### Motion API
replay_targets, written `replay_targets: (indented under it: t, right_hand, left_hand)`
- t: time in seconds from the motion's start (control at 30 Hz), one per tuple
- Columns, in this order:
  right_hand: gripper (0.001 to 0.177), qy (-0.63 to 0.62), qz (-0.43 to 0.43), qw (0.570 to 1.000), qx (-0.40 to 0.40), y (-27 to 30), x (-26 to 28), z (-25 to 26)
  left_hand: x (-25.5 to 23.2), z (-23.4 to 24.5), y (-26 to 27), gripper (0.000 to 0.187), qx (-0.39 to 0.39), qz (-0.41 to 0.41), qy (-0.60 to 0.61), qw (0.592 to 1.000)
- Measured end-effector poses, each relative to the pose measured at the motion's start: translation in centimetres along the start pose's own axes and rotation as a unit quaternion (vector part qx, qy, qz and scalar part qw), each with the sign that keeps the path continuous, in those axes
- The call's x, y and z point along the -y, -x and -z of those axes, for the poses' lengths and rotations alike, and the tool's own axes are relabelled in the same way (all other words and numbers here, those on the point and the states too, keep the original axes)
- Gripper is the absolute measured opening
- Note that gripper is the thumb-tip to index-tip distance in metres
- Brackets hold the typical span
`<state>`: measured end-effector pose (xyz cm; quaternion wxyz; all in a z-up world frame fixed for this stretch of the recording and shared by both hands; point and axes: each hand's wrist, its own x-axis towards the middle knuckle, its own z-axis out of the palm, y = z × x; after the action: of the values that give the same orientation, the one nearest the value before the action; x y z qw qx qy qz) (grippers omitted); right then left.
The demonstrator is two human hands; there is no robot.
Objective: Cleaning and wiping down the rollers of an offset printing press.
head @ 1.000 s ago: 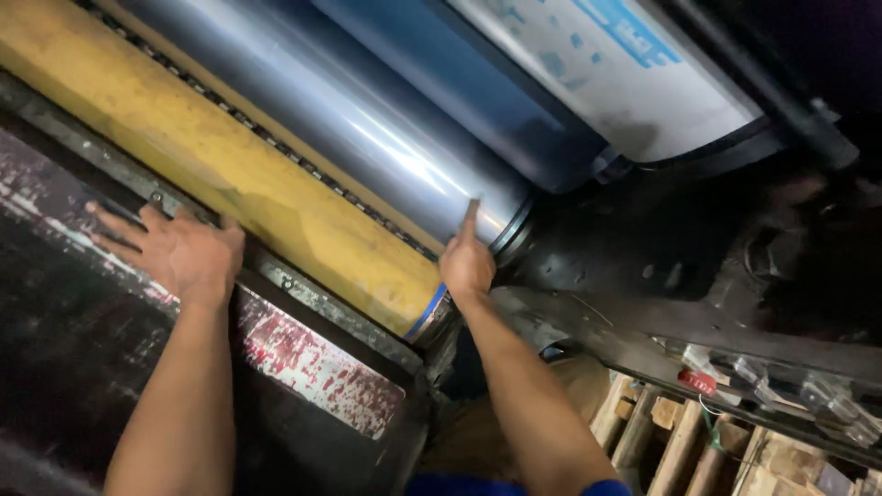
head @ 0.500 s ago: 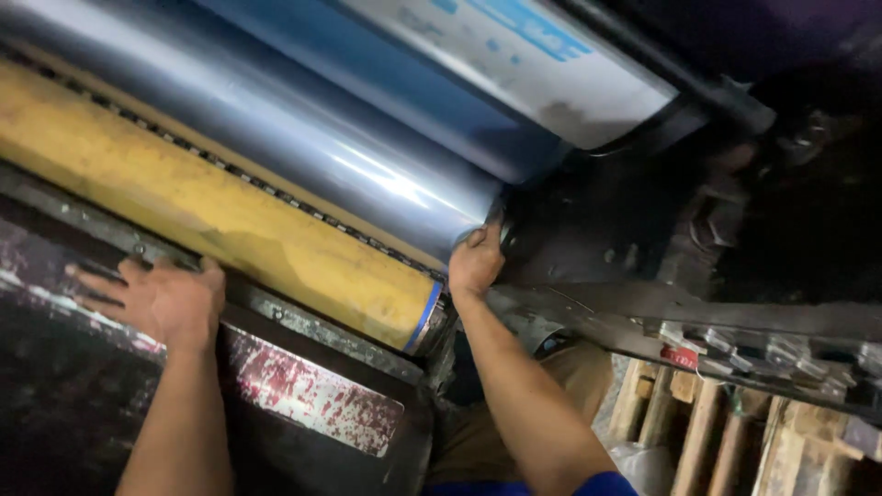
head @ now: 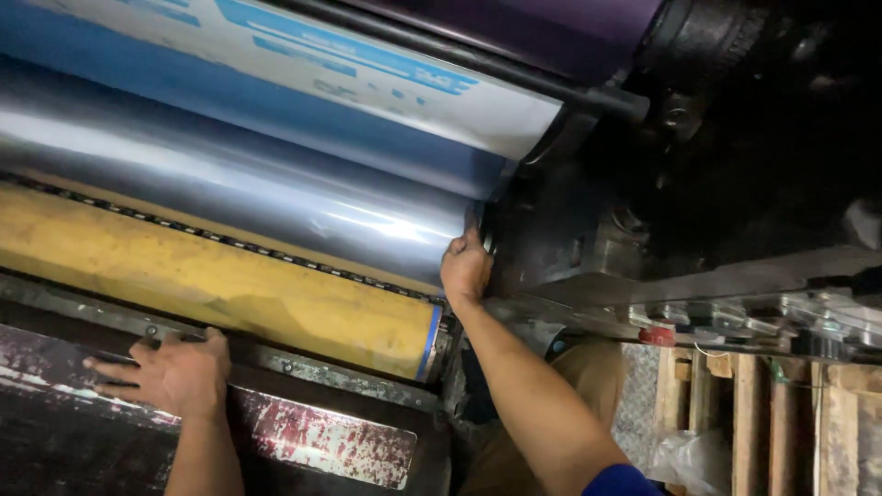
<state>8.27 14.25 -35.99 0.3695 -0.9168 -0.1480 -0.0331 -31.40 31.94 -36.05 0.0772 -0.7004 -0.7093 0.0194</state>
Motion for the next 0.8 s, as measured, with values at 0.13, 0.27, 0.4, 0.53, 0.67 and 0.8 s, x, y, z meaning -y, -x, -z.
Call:
replay_targets:
  t: [0.13, 0.27, 0.4, 0.53, 0.67, 0.8]
  right_hand:
    - [0.049, 0.016, 0.004, 1.000, 0.022, 0.1, 2.5, 2.4]
    - [0.045, 0.016, 0.026, 0.999, 0.021, -0.6, 0.6, 1.0]
    - [0.048, 0.016, 0.050, 0.998, 0.033, -0.4, 2.3, 2.5]
    - [0.020, 0.068, 0.055, 0.996, 0.018, -1.3, -2.3, -1.7]
    - [0.048, 0.071, 0.067, 0.992, 0.077, -1.1, 1.8, 2.2]
    - [0.034, 0.075, 0.060, 0.993, 0.064, -1.5, 0.6, 1.3]
  left_hand:
    - [-0.4, 0.5, -0.1, 0.068, 0.012, 0.011, -0.006, 1.000]
    - [-0.3, 0.4, 0.2, 0.066, 0.027, 0.010, -0.006, 1.000]
    - [-0.2, 0.5, -0.5, 0.070, 0.043, 0.007, -0.037, 0.998]
    - [-0.4, 2.2, 0.3, 0.067, 0.048, 0.002, -0.010, 0.999]
    - [-0.4, 0.9, -0.1, 0.070, 0.004, 0.002, -0.048, 0.999]
    - [-0.8, 1.4, 0.0, 0.065, 0.044, 0.022, -0.033, 0.998]
